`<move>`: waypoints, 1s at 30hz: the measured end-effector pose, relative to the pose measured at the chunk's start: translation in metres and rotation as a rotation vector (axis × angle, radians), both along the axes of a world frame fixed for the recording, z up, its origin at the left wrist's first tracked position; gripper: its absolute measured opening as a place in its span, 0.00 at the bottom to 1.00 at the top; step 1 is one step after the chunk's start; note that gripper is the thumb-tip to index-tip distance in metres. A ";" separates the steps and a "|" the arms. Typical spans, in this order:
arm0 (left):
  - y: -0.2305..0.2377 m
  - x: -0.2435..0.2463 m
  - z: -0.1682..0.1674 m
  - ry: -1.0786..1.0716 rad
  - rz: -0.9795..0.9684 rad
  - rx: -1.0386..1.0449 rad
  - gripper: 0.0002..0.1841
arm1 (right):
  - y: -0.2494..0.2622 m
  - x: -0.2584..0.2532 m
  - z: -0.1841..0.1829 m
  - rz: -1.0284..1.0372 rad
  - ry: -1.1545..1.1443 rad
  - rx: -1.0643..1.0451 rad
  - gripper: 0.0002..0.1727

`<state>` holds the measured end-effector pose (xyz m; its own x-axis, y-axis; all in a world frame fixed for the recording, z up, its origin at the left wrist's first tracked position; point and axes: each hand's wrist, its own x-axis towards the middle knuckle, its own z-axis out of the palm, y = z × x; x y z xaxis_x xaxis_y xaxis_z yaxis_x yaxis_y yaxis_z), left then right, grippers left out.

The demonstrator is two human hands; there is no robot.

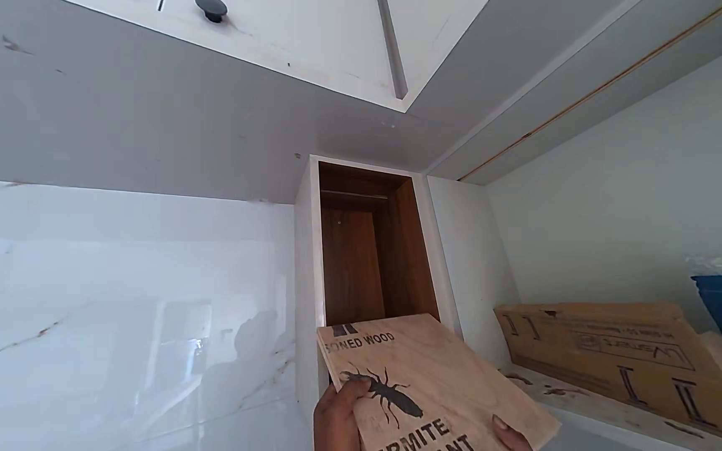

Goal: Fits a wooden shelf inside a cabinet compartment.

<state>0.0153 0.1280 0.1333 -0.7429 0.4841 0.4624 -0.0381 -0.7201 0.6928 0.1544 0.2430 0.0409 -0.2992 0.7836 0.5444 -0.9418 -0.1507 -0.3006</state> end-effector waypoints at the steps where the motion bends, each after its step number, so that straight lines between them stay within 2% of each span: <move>1: 0.001 0.000 0.001 0.011 0.002 -0.007 0.06 | 0.000 0.001 0.007 -0.022 -0.013 -0.033 0.11; 5: 0.009 0.009 0.013 0.078 -0.056 -0.116 0.12 | 0.008 0.009 0.035 -0.154 -0.073 -0.149 0.14; 11: 0.012 0.008 0.022 0.049 -0.096 -0.167 0.13 | 0.016 0.012 0.041 -0.171 -0.083 -0.105 0.15; 20: 0.016 0.003 0.019 0.064 -0.110 -0.093 0.10 | 0.008 0.016 0.043 -0.194 -0.108 -0.153 0.12; 24: 0.015 -0.014 0.018 0.027 -0.104 -0.111 0.09 | -0.007 0.014 0.049 -0.185 -0.176 -0.177 0.07; 30: 0.021 -0.019 0.030 0.046 -0.114 -0.083 0.15 | -0.005 0.003 0.069 -0.219 -0.132 -0.243 0.07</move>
<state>-0.0042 0.1491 0.1638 -0.6597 0.6021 0.4498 -0.0830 -0.6532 0.7527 0.1570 0.2379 0.1094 -0.1646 0.9391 0.3015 -0.9150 -0.0313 -0.4023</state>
